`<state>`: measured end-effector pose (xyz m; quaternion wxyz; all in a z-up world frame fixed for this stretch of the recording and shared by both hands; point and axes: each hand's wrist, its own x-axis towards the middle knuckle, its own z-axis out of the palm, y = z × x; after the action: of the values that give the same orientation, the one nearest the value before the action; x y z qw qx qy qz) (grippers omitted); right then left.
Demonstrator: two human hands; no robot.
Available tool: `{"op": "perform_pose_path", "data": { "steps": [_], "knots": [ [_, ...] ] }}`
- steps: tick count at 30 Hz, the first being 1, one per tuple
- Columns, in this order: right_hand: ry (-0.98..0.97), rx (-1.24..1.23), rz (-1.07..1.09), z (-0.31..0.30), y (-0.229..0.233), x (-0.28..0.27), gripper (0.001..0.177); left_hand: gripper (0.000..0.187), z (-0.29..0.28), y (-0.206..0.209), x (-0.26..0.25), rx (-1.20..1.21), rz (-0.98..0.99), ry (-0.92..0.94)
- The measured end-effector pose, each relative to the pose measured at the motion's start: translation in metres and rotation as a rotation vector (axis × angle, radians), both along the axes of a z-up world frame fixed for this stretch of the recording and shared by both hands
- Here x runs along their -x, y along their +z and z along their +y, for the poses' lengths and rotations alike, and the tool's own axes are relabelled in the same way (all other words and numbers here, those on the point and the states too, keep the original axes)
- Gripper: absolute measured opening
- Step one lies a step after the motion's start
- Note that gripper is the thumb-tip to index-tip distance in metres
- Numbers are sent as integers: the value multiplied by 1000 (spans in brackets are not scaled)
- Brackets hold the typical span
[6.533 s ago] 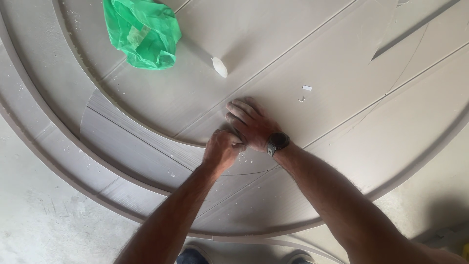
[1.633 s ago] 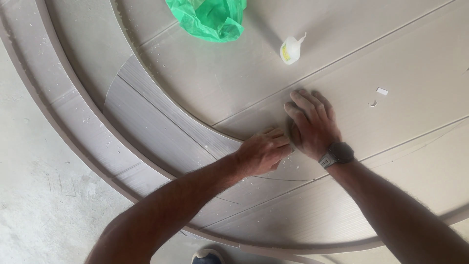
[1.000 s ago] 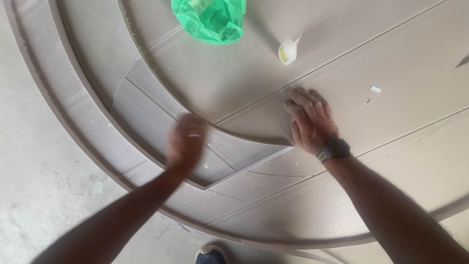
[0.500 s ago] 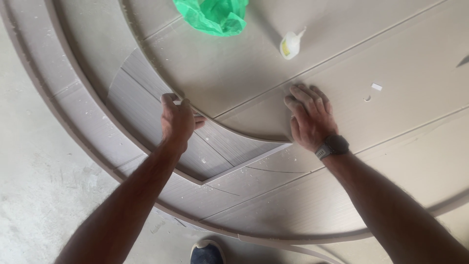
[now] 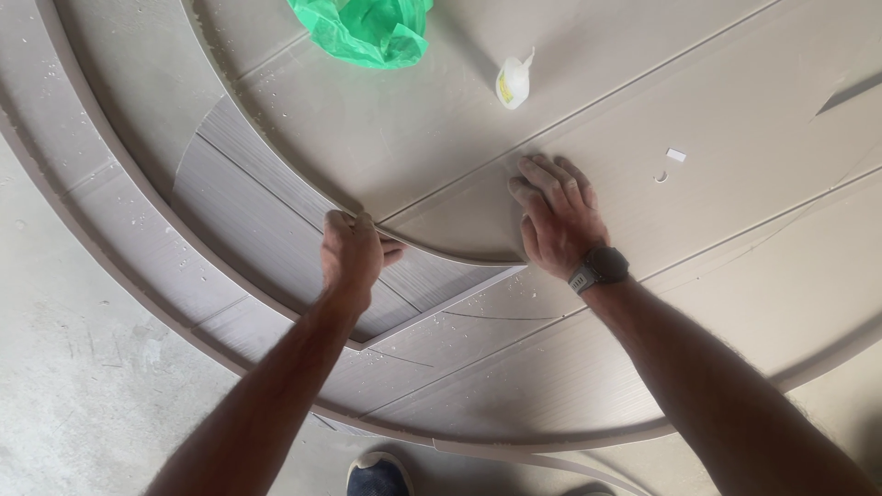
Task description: Installing and gluing flexible trim strips into curved grooves on a panel using a utility knife and pliers
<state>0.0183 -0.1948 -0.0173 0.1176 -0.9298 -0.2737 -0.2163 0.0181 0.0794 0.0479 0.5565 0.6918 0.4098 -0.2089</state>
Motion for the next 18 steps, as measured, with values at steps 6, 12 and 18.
{"op": "perform_pose_path", "data": {
  "steps": [6, 12, 18],
  "knots": [
    [1, 8, 26, -1, -2, 1, 40, 34, -15, 5, 8, 28, -4, 27],
    [-6, 8, 43, 0, 0, 2, 41, 32, -37, 8, 17, 94, 4, 126],
    [-9, 4, 61, -2, -5, 4, 41, 31, -58, 17, 23, 126, 21, 190]
  ]
}}
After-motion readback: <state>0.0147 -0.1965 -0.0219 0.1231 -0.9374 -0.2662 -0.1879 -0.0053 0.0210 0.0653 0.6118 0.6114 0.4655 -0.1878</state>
